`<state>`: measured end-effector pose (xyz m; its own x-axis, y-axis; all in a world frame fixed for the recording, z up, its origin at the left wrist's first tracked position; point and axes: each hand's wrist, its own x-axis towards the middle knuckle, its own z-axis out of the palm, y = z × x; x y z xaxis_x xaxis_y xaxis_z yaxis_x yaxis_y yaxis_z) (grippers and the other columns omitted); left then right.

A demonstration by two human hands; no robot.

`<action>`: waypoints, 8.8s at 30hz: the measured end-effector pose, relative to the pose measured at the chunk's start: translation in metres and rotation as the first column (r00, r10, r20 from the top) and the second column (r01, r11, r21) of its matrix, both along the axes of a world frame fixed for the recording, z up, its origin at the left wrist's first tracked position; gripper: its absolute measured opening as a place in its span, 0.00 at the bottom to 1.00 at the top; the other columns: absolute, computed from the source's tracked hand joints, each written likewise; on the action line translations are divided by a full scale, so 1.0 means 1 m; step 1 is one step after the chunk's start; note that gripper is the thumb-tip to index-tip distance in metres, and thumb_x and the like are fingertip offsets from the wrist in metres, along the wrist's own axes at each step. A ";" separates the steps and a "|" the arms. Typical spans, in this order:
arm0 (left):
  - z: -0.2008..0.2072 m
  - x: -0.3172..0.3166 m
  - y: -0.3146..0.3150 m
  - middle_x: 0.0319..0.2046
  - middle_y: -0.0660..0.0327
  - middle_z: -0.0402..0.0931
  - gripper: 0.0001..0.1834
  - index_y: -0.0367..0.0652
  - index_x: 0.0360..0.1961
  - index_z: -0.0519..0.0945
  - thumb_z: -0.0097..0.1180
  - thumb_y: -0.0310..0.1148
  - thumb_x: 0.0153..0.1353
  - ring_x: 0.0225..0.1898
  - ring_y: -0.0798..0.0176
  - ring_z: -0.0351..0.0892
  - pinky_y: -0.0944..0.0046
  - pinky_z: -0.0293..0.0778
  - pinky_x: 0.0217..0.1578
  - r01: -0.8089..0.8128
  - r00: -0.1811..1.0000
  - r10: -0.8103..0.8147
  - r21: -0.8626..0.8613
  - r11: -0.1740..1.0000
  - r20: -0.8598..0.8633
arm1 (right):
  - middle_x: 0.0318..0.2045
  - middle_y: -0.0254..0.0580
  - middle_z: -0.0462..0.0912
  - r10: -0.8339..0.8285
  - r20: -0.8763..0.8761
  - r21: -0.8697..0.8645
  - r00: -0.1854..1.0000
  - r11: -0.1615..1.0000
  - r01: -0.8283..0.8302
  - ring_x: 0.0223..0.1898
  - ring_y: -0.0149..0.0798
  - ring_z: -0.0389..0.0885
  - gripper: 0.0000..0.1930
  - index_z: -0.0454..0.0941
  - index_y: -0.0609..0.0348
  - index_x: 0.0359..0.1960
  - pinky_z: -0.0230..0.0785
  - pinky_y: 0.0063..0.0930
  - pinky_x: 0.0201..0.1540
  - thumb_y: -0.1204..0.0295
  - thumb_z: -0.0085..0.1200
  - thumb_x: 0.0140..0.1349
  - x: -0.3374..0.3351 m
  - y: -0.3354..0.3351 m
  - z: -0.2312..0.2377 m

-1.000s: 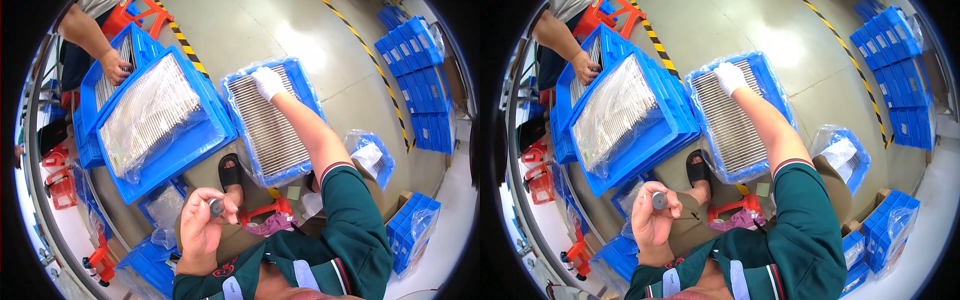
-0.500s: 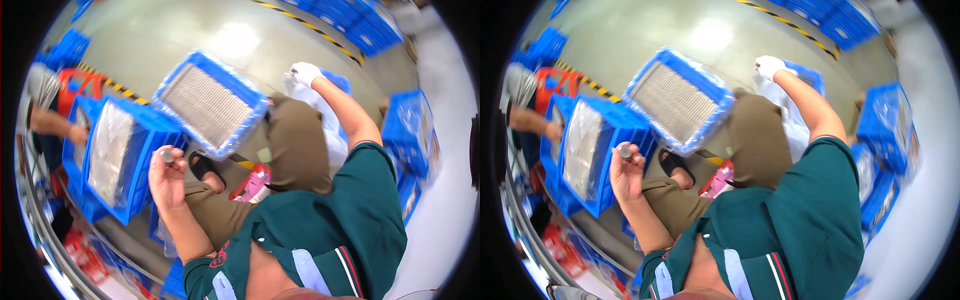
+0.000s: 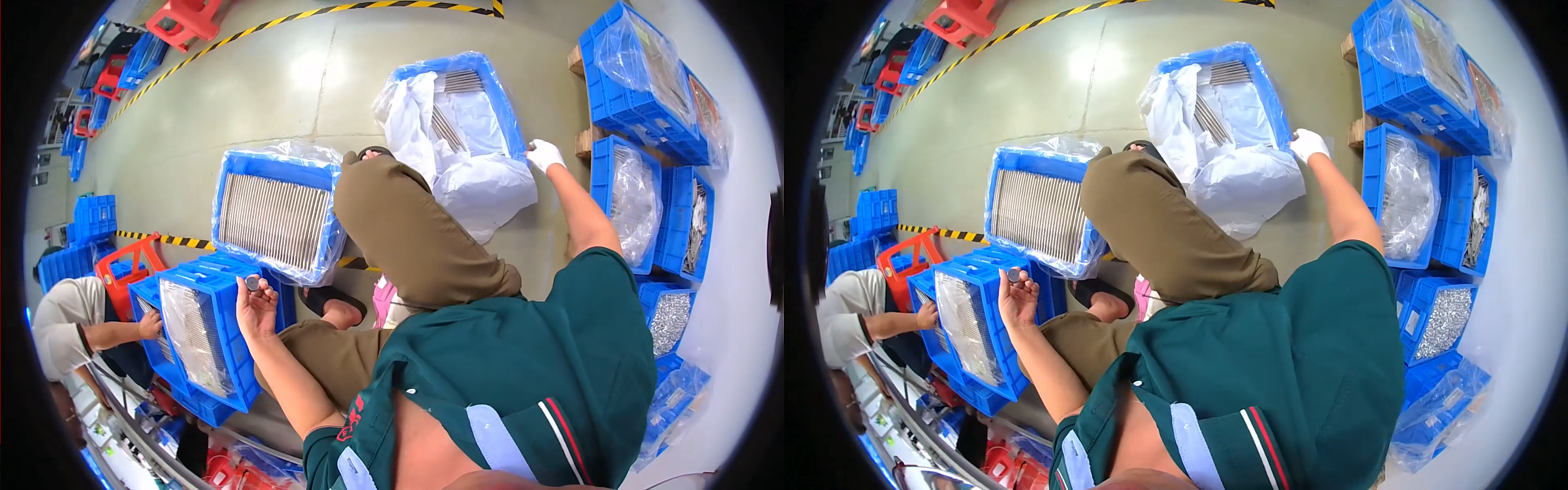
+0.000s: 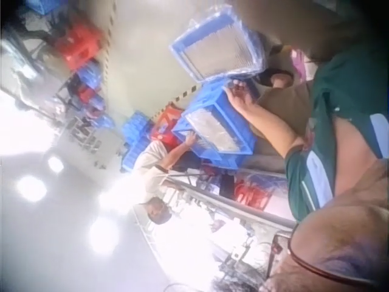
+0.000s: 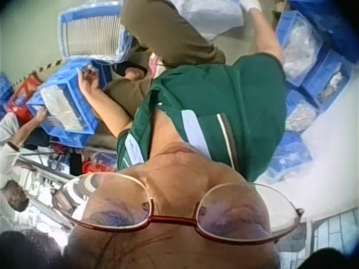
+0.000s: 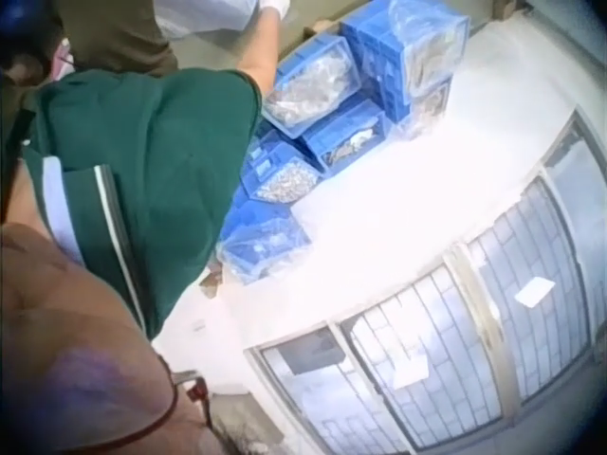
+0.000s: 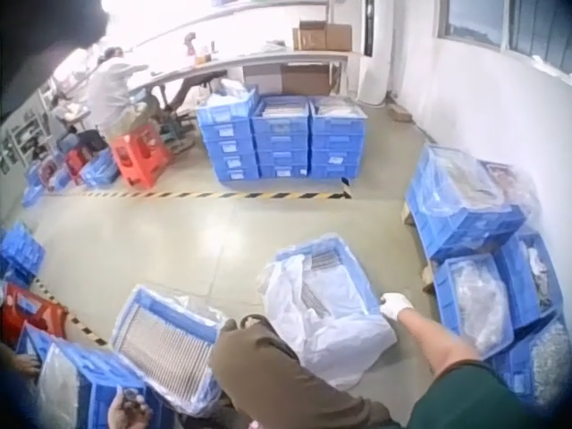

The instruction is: The person takes metal rods from a crate, slides a small metal ring over the ends of the rods one by one by hand, and places them into a crate.

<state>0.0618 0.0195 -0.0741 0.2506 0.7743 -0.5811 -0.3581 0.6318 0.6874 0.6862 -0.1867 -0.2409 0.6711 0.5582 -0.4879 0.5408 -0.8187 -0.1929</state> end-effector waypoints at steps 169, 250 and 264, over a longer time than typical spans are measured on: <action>0.058 -0.018 -0.002 0.20 0.62 0.66 0.11 0.37 0.26 0.71 0.51 0.32 0.62 0.22 0.68 0.63 0.70 0.63 0.25 -0.225 0.236 0.965 0.960 0.167 -0.112 | 0.10 0.23 0.53 0.062 -0.858 0.250 -0.511 0.918 -0.308 0.09 0.22 0.50 0.16 0.71 0.57 0.36 0.45 0.19 0.13 0.55 0.47 0.62 -0.450 0.235 0.207; 0.029 -0.058 -0.036 0.14 0.60 0.70 0.15 0.35 0.19 0.76 0.54 0.38 0.53 0.18 0.68 0.69 0.62 0.68 0.25 0.325 0.670 -0.077 0.198 0.925 -0.739 | 0.22 0.45 0.75 -0.425 -0.804 -0.088 -0.416 0.777 -0.623 0.19 0.38 0.75 0.23 0.68 0.65 0.47 0.71 0.31 0.20 0.57 0.51 0.58 -0.433 0.146 0.187; 0.043 -0.059 -0.007 0.37 0.44 0.75 0.28 0.36 0.35 0.73 0.37 0.54 0.62 0.44 0.43 0.73 0.50 0.66 0.42 0.046 0.321 0.316 0.348 0.936 -0.893 | 0.13 0.26 0.62 0.253 -0.967 0.200 0.026 0.819 -0.538 0.10 0.22 0.54 0.10 0.69 0.54 0.28 0.45 0.19 0.12 0.62 0.46 0.62 -0.435 0.172 0.205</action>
